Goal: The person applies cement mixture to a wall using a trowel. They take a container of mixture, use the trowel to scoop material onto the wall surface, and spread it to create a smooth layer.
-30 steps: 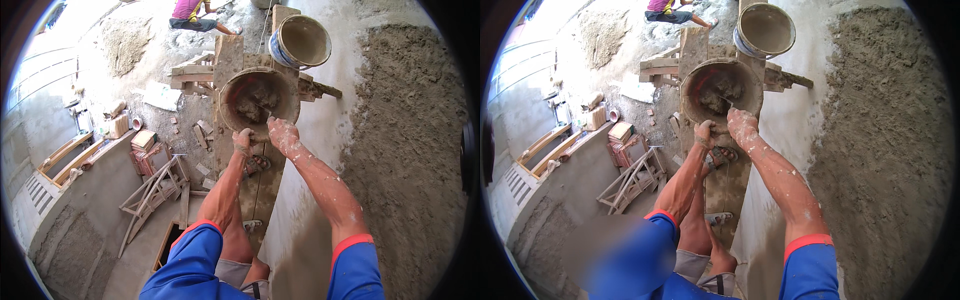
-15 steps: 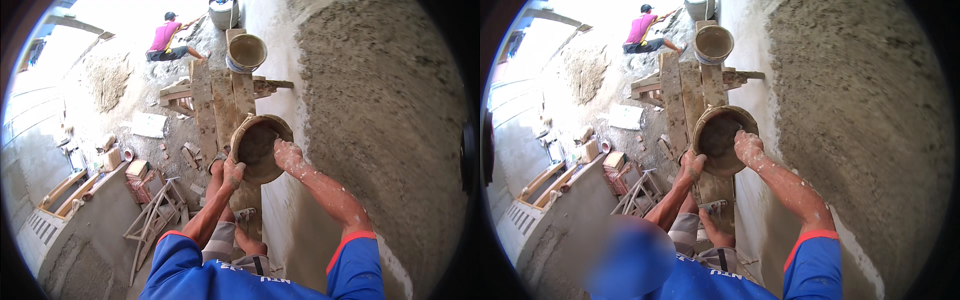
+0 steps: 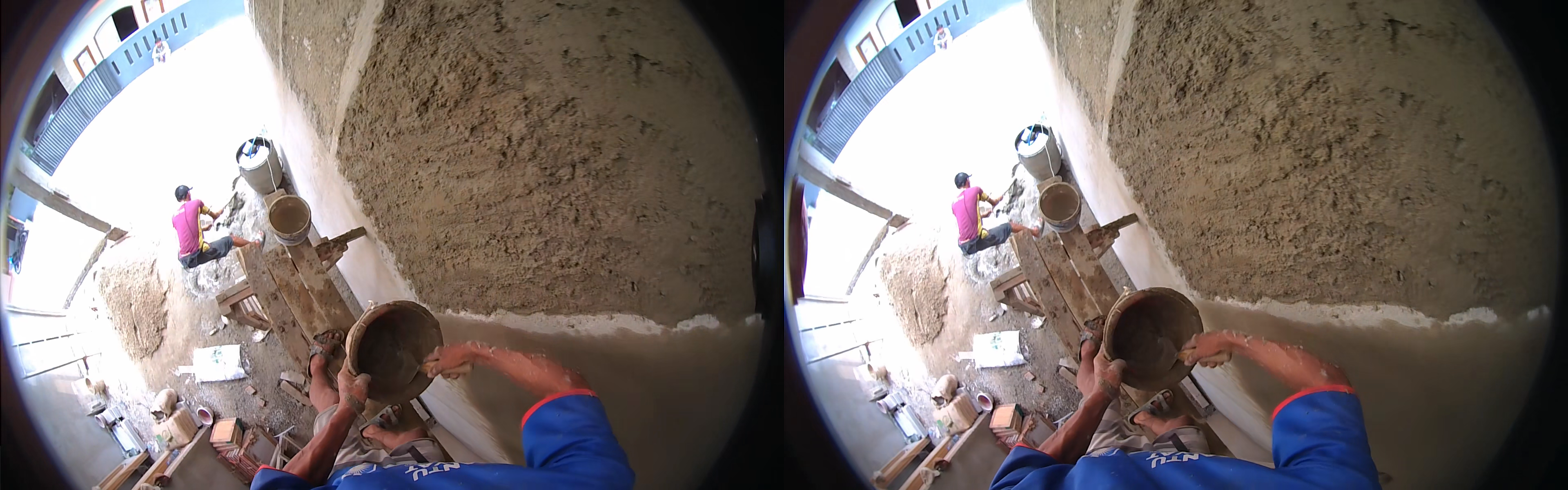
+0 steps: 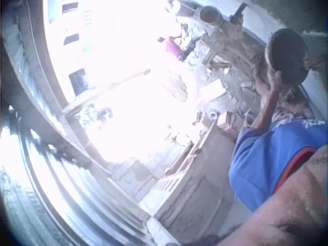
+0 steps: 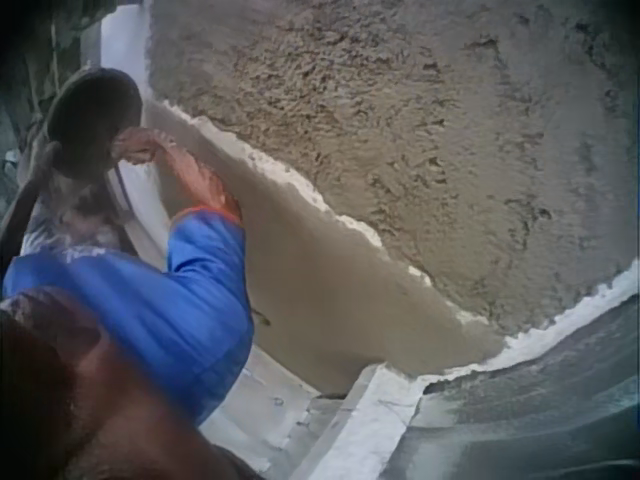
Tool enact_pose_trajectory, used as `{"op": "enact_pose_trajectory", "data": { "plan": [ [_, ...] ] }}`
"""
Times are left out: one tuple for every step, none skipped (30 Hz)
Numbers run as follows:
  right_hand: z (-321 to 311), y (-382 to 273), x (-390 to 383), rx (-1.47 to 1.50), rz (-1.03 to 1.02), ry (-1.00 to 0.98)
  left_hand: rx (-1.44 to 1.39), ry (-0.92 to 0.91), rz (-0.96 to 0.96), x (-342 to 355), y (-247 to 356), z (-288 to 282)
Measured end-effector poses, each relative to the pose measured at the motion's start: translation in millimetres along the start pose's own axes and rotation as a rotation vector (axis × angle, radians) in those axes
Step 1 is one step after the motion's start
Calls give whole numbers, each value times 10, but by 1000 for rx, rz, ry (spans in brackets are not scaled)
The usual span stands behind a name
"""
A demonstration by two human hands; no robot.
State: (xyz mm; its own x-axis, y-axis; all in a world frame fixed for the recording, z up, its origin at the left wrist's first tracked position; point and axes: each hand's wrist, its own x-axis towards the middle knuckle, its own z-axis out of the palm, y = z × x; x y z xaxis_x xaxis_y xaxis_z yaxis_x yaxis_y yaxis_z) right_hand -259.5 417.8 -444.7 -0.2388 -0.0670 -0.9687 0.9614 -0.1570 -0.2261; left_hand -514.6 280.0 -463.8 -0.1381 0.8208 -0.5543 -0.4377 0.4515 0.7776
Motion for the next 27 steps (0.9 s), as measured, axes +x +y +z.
{"op": "enact_pose_trajectory", "data": {
  "plan": [
    [139,-76,-126,76,-58,-1,3,-5,11,-53,64,29],
    [272,-107,-235,158,-111,3,3,-18,26,-131,122,65],
    [368,-85,-257,155,-120,20,6,-27,44,-130,163,104],
    [509,-56,-238,284,-147,51,57,-28,95,-160,159,114],
    [601,-32,-251,411,-175,82,106,-30,149,-207,175,121],
    [646,-60,-311,420,-181,71,90,-33,169,-235,299,134],
    [709,-119,-418,477,-201,140,78,-27,166,-304,450,143],
    [742,-188,-529,533,-217,209,48,-66,230,-265,488,153],
    [730,-227,-612,565,-232,231,21,-103,293,-181,479,144],
    [779,-214,-700,607,-241,246,33,-106,256,-196,512,155],
    [813,-209,-794,647,-268,277,42,-110,246,-189,594,185],
    [832,-198,-909,687,-294,326,55,-110,238,-213,679,247],
    [917,-245,-1025,701,-296,310,71,-94,213,-300,758,284],
    [903,-320,-1193,552,-250,437,78,-87,212,-315,858,326],
    [894,-390,-1357,404,-202,561,87,-94,222,-322,909,326],
    [895,-422,-1520,230,-128,616,39,-101,241,-330,920,337],
    [907,-247,-1490,241,-132,632,-11,-115,264,-337,970,391],
    [911,43,-1345,-302,-332,1244,-4,-134,271,-362,1016,436],
    [887,238,-1296,-597,-433,1503,-28,-145,224,-379,1026,533],
    [858,369,-1280,-899,-463,1824,-48,-150,182,-434,1092,628],
    [749,509,-1275,-859,-450,1754,-37,-179,184,-513,1151,727],
    [730,583,-1325,-826,-428,1729,28,-173,165,-641,1263,825],
    [717,593,-1450,-801,-404,1707,91,-172,152,-732,1333,912],
    [742,575,-1538,-894,-360,1642,99,-211,154,-749,1288,974],
    [768,403,-1622,-985,-337,1568,123,-255,196,-756,1223,942],
    [808,232,-1693,-1067,-313,1488,151,-298,234,-751,1165,930],
    [839,91,-1771,-1147,-290,1404,162,-316,237,-744,1132,953]
  ]
}}
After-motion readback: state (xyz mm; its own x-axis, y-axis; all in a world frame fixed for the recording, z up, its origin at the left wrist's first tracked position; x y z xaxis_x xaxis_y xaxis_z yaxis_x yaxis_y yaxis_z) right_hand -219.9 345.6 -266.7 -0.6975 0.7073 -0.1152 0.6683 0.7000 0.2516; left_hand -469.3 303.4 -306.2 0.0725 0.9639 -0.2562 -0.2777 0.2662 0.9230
